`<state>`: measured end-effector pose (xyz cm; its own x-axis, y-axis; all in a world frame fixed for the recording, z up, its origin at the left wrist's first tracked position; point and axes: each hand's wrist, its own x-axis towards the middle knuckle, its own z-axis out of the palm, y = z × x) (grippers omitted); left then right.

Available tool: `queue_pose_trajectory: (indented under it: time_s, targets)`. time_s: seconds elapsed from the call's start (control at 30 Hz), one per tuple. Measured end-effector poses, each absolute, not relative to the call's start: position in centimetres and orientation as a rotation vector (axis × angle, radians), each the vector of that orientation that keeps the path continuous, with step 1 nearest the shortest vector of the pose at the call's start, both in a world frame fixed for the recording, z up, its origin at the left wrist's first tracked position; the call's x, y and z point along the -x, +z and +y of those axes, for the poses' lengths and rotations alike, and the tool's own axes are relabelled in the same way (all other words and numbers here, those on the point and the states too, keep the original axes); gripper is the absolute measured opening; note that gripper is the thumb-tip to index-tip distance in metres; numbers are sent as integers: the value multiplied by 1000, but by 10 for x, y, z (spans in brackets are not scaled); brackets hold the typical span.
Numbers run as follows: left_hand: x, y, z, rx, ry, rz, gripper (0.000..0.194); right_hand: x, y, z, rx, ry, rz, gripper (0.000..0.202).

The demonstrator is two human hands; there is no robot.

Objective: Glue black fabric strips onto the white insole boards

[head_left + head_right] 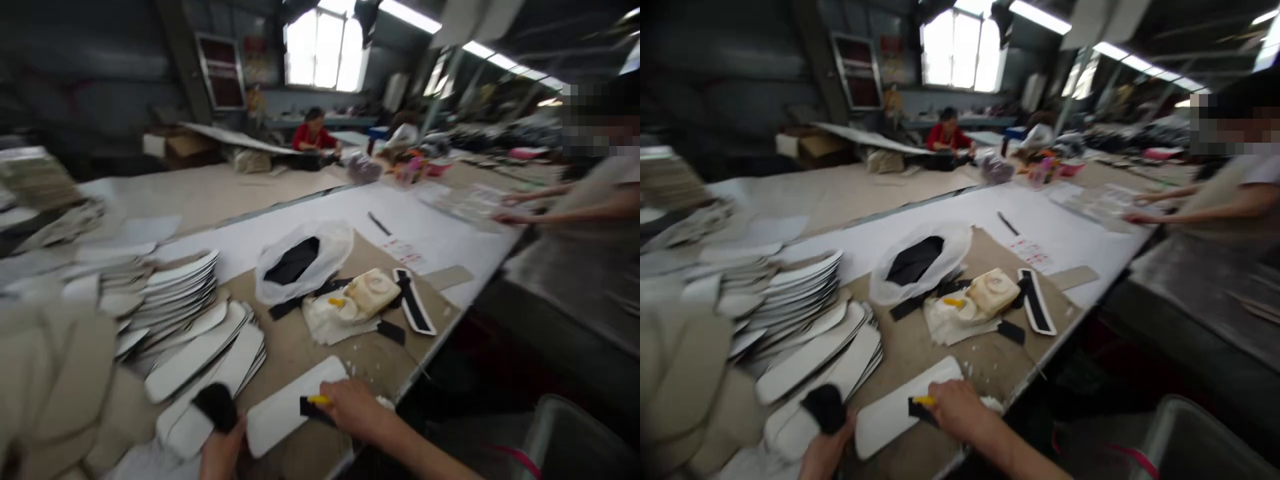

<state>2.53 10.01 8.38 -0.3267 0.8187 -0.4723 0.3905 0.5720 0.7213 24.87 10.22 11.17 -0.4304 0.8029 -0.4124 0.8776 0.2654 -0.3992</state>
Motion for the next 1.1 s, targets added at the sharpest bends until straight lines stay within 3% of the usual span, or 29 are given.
queue_pose_trajectory:
  time_s: [0.2,0.43,0.73,1.1]
  targets:
    - [2,42,53,-562,695,2011,20,-198,106,116,-1248,-818,2369,28]
    - [-3,39,50,-526,787,1953,25,-152,91,124,-1046,-776,2393,29]
    - [-3,38,45,-465,589,1990,15,-128,61,128,-1006,-736,2343,29]
    - [-5,28,46,-434,551,2006,9,-128,58,129,-1029,-738,2330,29]
